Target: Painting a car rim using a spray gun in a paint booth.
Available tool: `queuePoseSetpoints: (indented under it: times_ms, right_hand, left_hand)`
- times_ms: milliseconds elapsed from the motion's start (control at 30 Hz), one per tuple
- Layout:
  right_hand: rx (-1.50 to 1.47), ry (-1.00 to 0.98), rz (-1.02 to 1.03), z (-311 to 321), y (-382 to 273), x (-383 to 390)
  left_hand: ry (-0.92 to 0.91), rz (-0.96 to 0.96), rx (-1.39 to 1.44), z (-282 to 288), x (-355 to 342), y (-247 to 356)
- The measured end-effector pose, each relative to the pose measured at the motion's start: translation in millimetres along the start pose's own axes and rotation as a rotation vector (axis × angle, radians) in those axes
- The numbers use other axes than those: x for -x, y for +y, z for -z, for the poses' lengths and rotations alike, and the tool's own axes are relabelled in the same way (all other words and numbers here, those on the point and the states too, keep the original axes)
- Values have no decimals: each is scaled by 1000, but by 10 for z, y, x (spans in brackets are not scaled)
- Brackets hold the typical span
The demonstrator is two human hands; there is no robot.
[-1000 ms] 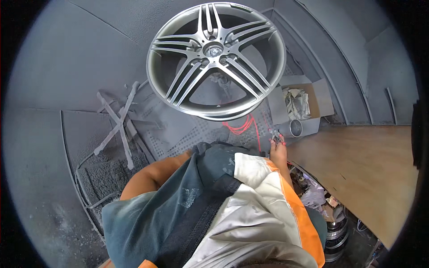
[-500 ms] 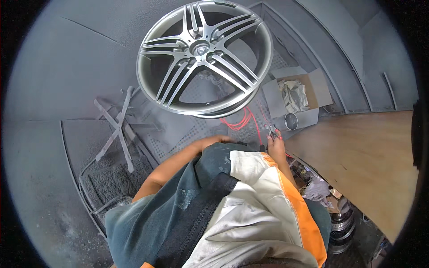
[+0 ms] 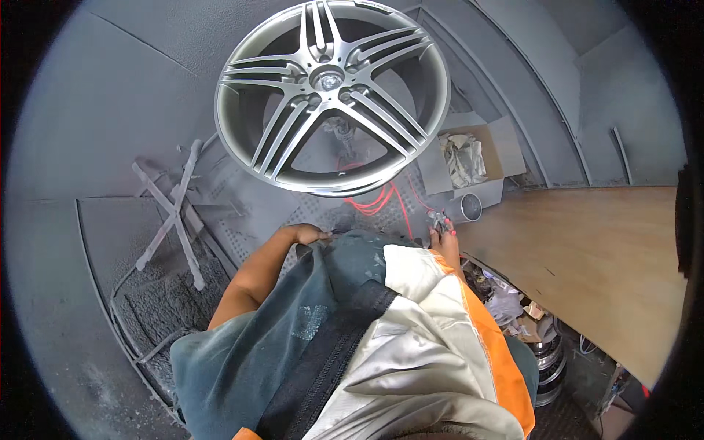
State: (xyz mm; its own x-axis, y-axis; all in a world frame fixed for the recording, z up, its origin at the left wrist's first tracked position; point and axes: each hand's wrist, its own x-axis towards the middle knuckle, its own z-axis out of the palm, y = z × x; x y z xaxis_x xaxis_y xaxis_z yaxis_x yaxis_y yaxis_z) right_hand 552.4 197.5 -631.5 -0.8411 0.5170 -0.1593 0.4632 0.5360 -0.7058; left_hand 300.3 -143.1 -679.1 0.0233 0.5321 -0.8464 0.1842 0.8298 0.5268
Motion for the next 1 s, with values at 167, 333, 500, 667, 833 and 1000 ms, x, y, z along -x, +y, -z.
queuePoseSetpoints:
  times_ms: [167,333,500,667,833,1000]
  right_hand:
    - [-22,-2,-141,-91,-140,-2]
    - [21,-18,-20,-166,-181,-12]
    - [-11,-58,-78,-158,-276,-36]
    - [67,-132,-168,-199,-139,-90]
    - [123,-144,-133,-144,-331,-117]
    - [48,-71,-79,-252,-246,-126]
  left_hand:
    - [377,-144,177,-267,-39,-142]
    - [296,-116,180,-130,-167,-259]
    - [571,-269,640,-90,-238,-223]
    - [836,-313,1372,220,-36,-10]
    - [873,-331,1662,536,392,351]
    - [837,-315,1652,471,281,364]
